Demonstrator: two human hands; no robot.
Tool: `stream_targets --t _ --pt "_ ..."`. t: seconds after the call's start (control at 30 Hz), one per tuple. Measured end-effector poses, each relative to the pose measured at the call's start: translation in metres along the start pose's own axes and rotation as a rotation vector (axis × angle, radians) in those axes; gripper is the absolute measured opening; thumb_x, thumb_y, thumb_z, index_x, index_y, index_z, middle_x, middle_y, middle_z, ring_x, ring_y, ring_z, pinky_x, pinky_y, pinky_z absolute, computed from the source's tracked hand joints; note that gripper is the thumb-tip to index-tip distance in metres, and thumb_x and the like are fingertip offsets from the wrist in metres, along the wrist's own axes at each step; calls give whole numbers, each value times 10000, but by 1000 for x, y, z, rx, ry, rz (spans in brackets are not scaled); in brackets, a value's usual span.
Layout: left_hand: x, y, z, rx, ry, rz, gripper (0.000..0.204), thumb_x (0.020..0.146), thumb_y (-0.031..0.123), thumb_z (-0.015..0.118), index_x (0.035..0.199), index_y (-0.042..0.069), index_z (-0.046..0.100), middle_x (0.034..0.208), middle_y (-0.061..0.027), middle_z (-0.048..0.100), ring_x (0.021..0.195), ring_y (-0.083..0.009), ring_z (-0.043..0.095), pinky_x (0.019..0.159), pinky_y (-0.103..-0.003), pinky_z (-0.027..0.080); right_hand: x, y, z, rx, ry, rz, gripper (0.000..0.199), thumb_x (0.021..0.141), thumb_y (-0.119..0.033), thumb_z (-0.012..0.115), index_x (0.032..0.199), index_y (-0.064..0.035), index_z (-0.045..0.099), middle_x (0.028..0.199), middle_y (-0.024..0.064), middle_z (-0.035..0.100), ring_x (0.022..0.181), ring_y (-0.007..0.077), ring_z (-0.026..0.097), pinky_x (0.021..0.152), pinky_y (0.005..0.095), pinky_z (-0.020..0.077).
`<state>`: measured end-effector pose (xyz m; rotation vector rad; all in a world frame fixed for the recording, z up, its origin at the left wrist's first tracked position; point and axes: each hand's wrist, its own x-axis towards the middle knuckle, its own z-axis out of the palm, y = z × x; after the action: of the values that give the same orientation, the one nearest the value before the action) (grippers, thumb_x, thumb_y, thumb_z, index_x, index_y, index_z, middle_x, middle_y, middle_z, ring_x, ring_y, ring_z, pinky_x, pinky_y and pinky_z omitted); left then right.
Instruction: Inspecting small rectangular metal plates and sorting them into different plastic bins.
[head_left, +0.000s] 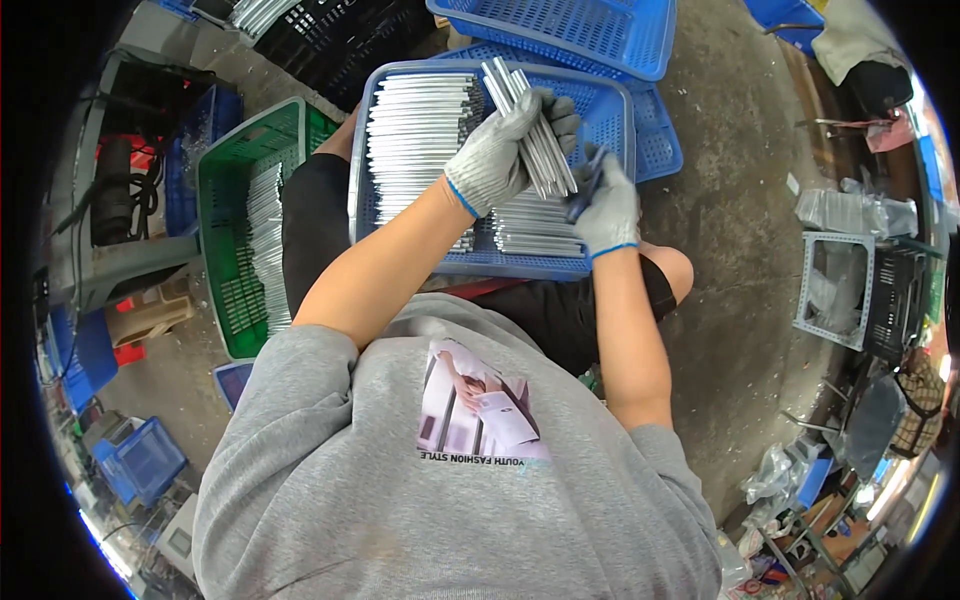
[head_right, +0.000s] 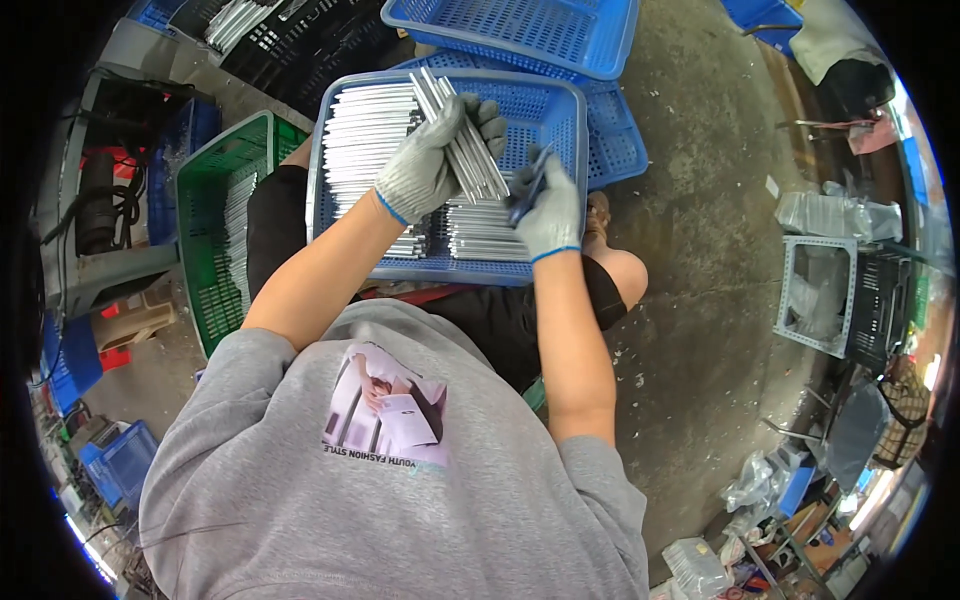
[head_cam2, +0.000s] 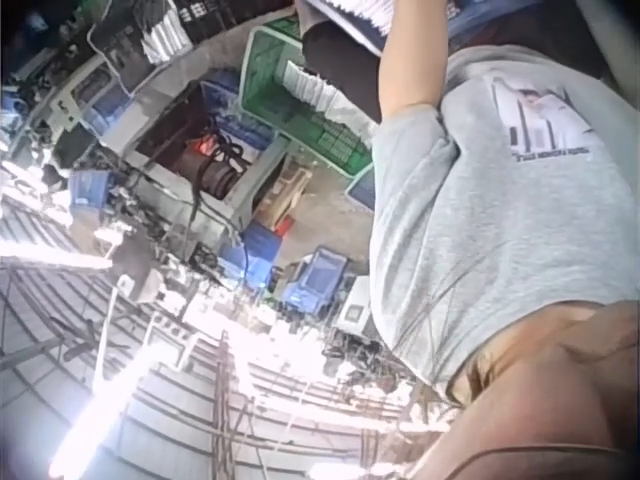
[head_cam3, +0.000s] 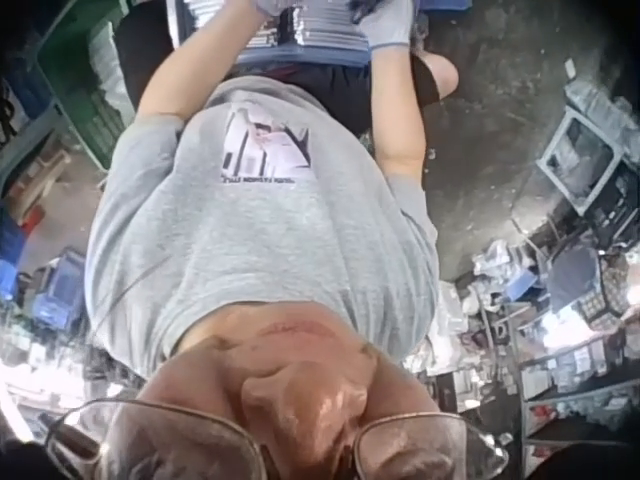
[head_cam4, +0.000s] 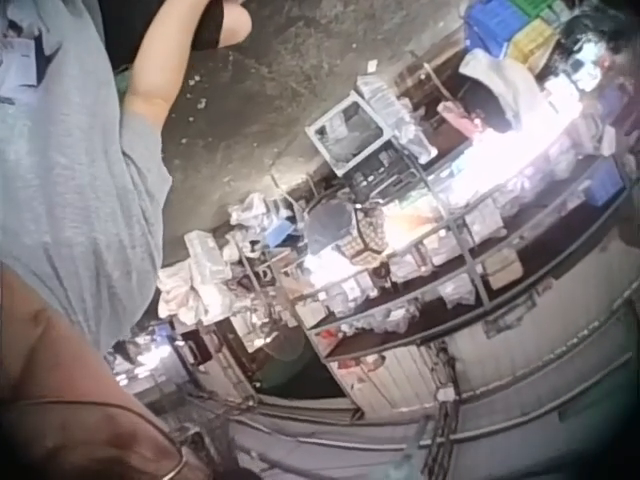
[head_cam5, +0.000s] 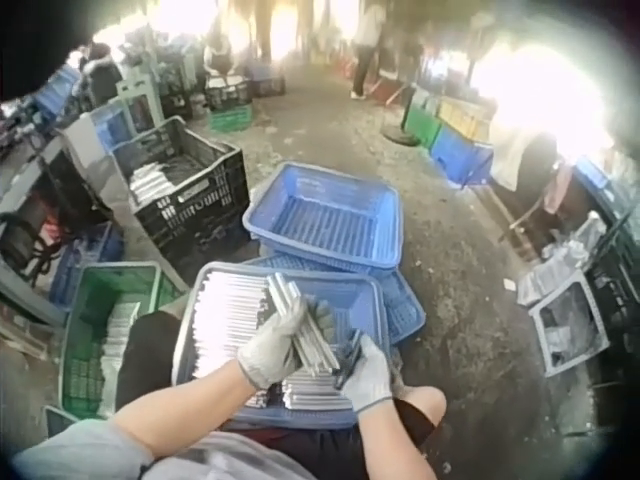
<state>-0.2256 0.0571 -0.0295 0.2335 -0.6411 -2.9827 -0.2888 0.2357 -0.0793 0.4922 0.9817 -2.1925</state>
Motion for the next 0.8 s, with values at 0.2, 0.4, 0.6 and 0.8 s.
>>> stream_targets --t 0.2,0.4,0.6,0.8 --pt "-41 17 25 154 -61 97 262 1069 276 621 1200 49 623 1161 -137 700 1089 -252 719 963 -380 624 -40 53 64 188 -54 126 345 1056 -415 580 1259 -143 643 1122 106 727 896 217 719 738 389 591" --pt "-74 32 31 348 -134 241 256 1071 225 618 1244 36 629 1157 -138 699 1058 -232 718 940 -349 626 -54 75 94 154 17 199 372 1051 -396 580 1322 -143 613 1228 114 708 1016 212 712 881 417 591" --pt "-98 52 36 466 -89 220 253 1057 195 645 1235 17 627 1099 -131 719 935 -156 691 820 -269 584 -28 107 80 595 -782 357 447 1041 -414 576 1384 -129 577 1273 87 693 1054 192 696 945 400 570" --pt "-124 82 -6 596 -20 230 269 1039 104 658 1280 -15 635 1088 -84 699 857 -108 648 716 -221 549 -69 111 137 -7 97 279 429 1037 -380 609 1361 -100 625 1137 61 727 878 164 691 788 296 566"
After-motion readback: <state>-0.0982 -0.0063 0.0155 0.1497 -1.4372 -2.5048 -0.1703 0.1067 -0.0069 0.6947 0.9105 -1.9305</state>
